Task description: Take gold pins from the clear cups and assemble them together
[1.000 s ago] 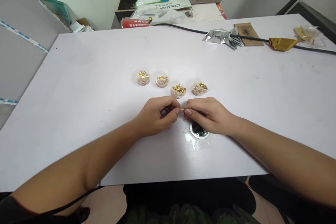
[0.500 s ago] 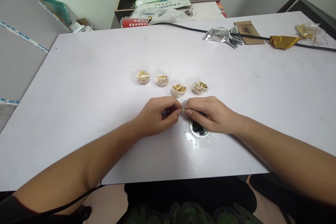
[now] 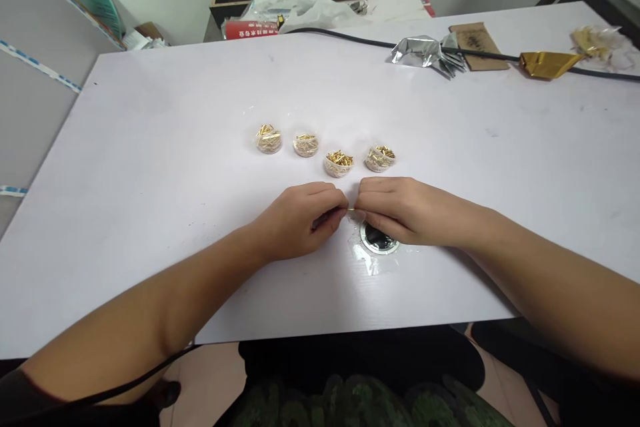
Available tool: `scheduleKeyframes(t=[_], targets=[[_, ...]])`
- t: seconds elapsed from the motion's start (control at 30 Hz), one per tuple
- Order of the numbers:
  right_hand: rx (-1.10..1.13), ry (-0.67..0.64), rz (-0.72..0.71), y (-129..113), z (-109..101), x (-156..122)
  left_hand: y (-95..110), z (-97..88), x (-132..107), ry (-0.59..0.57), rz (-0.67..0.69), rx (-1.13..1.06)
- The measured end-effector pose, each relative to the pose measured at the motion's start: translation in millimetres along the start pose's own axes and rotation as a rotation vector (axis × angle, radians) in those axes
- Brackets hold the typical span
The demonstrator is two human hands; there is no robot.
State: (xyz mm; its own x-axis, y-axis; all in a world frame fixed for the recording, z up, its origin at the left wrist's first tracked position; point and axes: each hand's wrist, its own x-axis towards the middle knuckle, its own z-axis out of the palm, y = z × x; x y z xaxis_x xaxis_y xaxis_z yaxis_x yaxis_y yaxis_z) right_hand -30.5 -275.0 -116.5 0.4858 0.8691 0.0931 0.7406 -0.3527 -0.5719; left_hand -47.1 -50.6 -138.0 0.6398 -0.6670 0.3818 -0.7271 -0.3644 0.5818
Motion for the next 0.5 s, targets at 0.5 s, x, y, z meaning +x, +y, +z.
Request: scheduleKeyframes(t=[0.5], targets=[[-0.058,-0.004,0.005,0.4,4.4,-1.3,-0.1,1.6,1.0,0.0,0.02,0.033]])
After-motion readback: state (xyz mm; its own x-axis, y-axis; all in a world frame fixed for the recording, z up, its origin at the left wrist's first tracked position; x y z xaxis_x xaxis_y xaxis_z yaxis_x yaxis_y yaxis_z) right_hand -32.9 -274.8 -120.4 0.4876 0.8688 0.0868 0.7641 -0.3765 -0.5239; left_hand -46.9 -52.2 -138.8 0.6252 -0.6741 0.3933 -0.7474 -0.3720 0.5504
